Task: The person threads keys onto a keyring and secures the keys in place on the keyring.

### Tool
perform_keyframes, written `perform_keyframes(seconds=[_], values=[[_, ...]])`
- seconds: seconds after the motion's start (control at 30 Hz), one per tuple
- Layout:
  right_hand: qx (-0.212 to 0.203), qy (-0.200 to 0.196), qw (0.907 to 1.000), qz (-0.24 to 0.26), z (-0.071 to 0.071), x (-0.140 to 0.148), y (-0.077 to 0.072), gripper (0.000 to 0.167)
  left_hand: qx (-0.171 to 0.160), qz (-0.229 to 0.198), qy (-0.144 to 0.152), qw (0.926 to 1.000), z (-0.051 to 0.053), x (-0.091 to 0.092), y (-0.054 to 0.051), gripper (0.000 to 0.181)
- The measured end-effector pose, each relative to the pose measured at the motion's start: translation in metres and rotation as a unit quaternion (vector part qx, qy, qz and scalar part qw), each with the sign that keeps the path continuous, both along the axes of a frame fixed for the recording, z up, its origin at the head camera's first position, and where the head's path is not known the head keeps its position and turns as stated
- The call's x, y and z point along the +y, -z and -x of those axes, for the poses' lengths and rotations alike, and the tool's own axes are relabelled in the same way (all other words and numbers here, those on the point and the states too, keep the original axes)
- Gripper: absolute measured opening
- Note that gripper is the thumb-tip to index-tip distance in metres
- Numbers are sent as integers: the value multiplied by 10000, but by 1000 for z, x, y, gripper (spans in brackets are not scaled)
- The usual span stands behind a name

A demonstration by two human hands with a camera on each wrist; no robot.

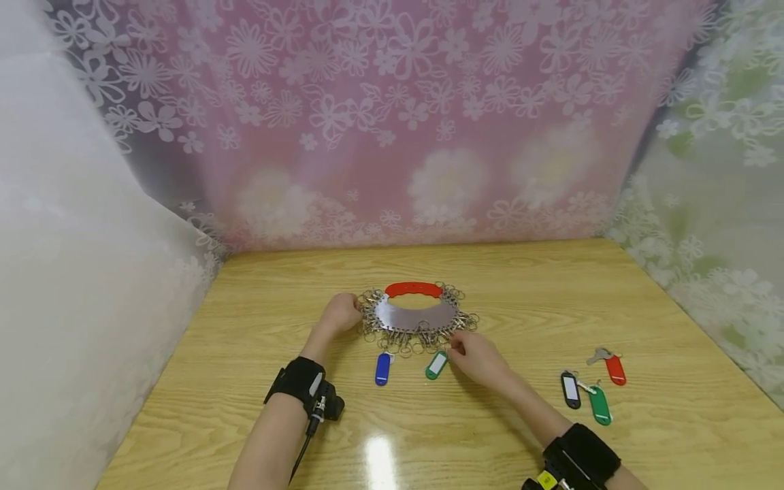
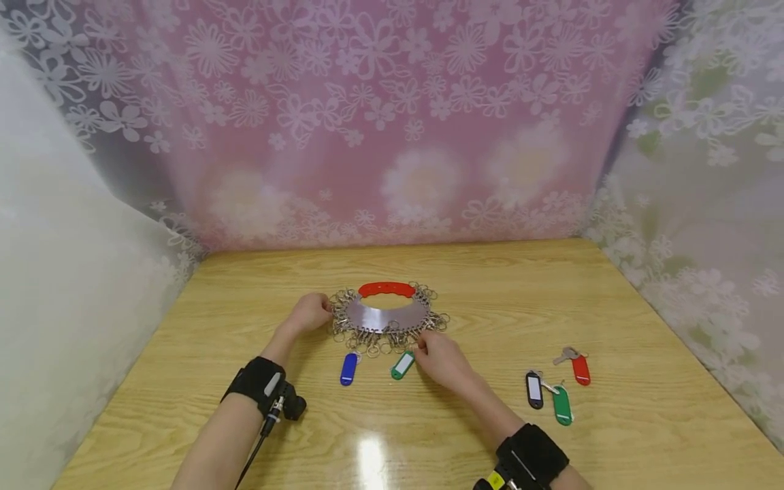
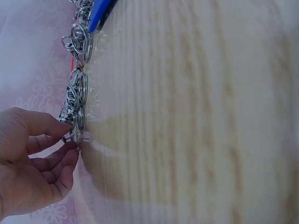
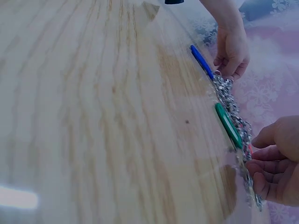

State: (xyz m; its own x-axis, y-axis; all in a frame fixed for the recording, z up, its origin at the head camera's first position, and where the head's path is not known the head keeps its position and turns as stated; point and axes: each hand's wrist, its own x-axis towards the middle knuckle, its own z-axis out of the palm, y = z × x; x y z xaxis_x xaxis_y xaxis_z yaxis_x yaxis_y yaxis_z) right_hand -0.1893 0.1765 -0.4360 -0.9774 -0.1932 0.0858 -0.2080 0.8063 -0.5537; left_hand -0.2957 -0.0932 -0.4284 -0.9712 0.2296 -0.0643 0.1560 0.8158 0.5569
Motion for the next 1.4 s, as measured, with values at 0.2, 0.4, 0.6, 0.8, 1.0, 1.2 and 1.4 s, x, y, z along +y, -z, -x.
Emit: perform_keyframes(seconds=[0.2, 0.4, 0.6, 0.8, 1.0, 1.2, 1.4], values=[[-74, 97, 9999, 61, -18, 37, -11, 6, 22, -260, 54, 9996, -1, -2, 0, 21], [-69, 445, 9990, 25, -35, 91, -19, 16, -381, -1094, 44, 9933, 1, -10, 7, 21], [261, 1147, 9927, -247, -44, 146, -21, 24, -236, -1200, -103, 9924, 2, -13, 8, 23], [407, 2044, 9710, -1173, -47, 193, -22, 38, 300, -1125, -248, 9929, 2, -11, 7, 3], [-360, 2762, 9505, -1380, -45, 225, -15, 66, 578, -1087, -229, 9921, 1, -6, 6, 7], [-615, 2677, 9528, -1291, -42, 233, -5, 72, 689, -850, -208, 9938, 0, -5, 7, 12], [-129, 2655, 9565, -1203, -40, 233, 7, 40, 334, -953, -343, 9943, 0, -5, 8, 21]])
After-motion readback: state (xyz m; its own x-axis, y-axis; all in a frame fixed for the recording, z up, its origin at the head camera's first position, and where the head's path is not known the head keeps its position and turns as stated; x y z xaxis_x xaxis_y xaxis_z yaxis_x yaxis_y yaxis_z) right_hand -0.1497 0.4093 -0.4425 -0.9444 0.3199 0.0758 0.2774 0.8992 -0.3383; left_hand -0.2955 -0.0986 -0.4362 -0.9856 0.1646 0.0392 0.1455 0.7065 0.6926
